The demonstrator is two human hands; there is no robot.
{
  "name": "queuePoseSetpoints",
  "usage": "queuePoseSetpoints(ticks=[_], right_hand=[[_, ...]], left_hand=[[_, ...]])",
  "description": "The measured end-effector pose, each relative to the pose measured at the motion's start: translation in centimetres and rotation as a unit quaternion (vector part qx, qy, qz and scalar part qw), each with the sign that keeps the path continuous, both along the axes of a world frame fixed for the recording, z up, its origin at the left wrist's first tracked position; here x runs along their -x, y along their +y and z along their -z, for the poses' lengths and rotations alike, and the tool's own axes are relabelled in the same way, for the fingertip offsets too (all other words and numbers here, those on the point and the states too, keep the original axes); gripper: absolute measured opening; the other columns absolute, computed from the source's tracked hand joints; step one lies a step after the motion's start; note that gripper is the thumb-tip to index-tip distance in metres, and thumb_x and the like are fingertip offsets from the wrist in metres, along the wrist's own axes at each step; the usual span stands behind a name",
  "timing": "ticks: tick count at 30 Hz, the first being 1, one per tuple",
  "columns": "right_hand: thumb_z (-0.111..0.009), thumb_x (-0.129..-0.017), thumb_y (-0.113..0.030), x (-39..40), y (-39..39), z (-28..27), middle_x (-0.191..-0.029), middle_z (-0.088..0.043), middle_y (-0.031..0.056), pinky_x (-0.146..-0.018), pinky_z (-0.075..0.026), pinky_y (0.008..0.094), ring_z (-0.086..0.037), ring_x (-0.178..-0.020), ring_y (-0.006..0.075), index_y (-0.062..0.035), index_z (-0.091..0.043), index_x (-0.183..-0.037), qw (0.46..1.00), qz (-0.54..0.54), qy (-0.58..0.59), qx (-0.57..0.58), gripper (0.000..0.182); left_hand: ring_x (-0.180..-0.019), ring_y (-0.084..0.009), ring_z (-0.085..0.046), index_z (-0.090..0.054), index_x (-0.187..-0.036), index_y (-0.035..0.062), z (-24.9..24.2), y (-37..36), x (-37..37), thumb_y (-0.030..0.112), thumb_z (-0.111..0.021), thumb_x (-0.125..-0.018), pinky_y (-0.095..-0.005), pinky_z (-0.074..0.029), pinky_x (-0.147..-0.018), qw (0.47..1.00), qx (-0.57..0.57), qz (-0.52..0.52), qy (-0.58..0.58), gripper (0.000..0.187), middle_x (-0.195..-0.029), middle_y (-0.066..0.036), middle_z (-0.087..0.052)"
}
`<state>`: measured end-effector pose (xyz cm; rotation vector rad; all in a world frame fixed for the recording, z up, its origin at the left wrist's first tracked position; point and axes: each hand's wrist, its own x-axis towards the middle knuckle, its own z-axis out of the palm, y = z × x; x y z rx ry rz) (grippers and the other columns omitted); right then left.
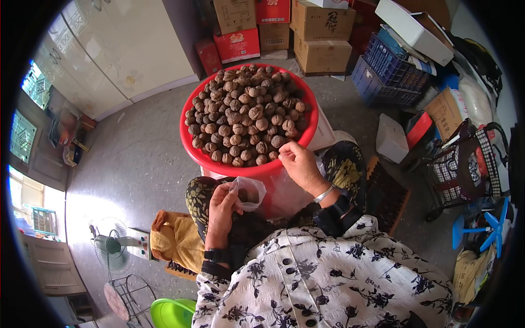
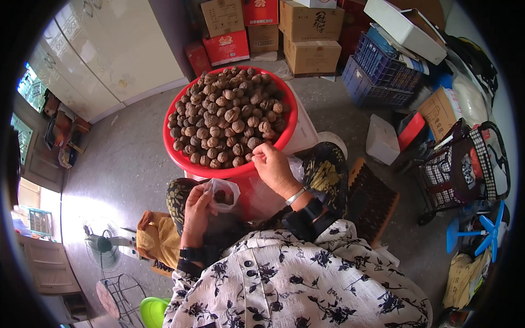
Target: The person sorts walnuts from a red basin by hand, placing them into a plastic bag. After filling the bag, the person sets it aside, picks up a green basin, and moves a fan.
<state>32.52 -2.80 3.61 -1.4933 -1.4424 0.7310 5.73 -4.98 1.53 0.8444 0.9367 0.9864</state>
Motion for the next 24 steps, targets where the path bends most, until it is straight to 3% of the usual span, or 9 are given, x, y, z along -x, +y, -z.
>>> queuePoseSetpoints(ticks=[2, 5, 9, 12, 15, 17, 24], right_hand=[[-0.07, -0.087, -0.005, -0.8, 1.1, 1.9, -0.095, -0.069, 0.0168, -0.075, -0.056, 0.0404, -0.069, -0.084, 0.0338, -0.0006, -0.063, -0.105, 0.989, 0.057, -0.067, -0.117, 0.02], [-0.066, -0.087, -0.004, -1.2, 1.7, 1.9, -0.107, -0.066, 0.0185, -0.079, -0.055, 0.0469, -0.067, -0.092, 0.0393, -0.0022, -0.061, -0.112, 0.978, 0.058, -0.136, -0.146, 0.026], [-0.064, -0.087, -0.006, -1.0, 2.6, 1.8, -0.115, -0.063, 0.0189, -0.079, -0.055, 0.0498, -0.067, -0.092, 0.0403, -0.0039, -0.059, -0.119, 0.966, 0.044, -0.198, -0.162, 0.032], [-0.066, -0.087, -0.011, -0.4, 2.7, 1.1, -0.117, -0.063, 0.0186, -0.077, -0.056, 0.05, -0.067, -0.091, 0.0407, -0.0052, -0.057, -0.122, 0.96, 0.048, -0.264, -0.078, 0.036], [-0.072, -0.084, -0.016, 0.1, 2.9, 0.9, -0.116, -0.066, 0.0176, -0.083, -0.056, 0.0473, -0.066, -0.101, 0.0393, -0.0071, -0.061, -0.12, 0.955, 0.067, -0.288, -0.02, 0.038], [-0.074, -0.082, -0.017, 0.2, 3.0, 1.3, -0.111, -0.064, 0.0164, -0.073, -0.056, 0.0502, -0.068, -0.088, 0.0392, -0.008, -0.061, -0.11, 0.949, 0.078, -0.303, -0.041, 0.033], [-0.081, -0.075, -0.02, 0.6, 2.8, 0.9, -0.098, -0.068, 0.0134, -0.071, -0.056, 0.0493, -0.068, -0.085, 0.0376, -0.0095, -0.06, -0.104, 0.957, 0.1, -0.263, -0.068, 0.037]], left_hand=[[-0.064, -0.0065, -0.058, -0.062, -0.116, 0.0031, 0.0, 0.0, 0.0, 0.015, -0.061, -0.101, -0.0216, -0.049, -0.054, 1.0, -0.001, 0.002, 0.001, 0.019, -0.093, -0.002, -0.067], [-0.063, -0.0064, -0.058, -0.062, -0.115, 0.0035, -0.2, 0.0, -0.1, 0.015, -0.061, -0.101, -0.0218, -0.05, -0.054, 1.0, -0.001, 0.002, 0.003, 0.018, -0.093, -0.002, -0.067], [-0.063, -0.0064, -0.058, -0.062, -0.116, 0.0037, -0.6, -0.2, -0.2, 0.015, -0.061, -0.101, -0.0219, -0.051, -0.055, 1.0, 0.007, -0.003, 0.007, 0.019, -0.094, -0.002, -0.067], [-0.063, -0.0064, -0.058, -0.061, -0.116, 0.0036, -0.3, -0.2, 0.0, 0.015, -0.061, -0.101, -0.0218, -0.051, -0.054, 1.0, 0.003, 0.0, 0.008, 0.019, -0.095, -0.003, -0.068], [-0.063, -0.0063, -0.058, -0.061, -0.116, 0.0035, -0.4, -0.2, 0.0, 0.015, -0.061, -0.101, -0.0217, -0.051, -0.054, 1.0, 0.003, 0.001, 0.002, 0.019, -0.095, -0.003, -0.068], [-0.063, -0.0062, -0.058, -0.061, -0.116, 0.0035, -0.3, -0.2, 0.0, 0.015, -0.061, -0.101, -0.0217, -0.051, -0.055, 1.0, 0.003, 0.002, 0.002, 0.019, -0.095, -0.003, -0.068], [-0.063, -0.006, -0.058, -0.062, -0.116, 0.0034, -0.7, -0.4, -0.2, 0.015, -0.061, -0.101, -0.0214, -0.051, -0.055, 1.0, 0.002, -0.006, 0.005, 0.019, -0.094, -0.003, -0.068]])
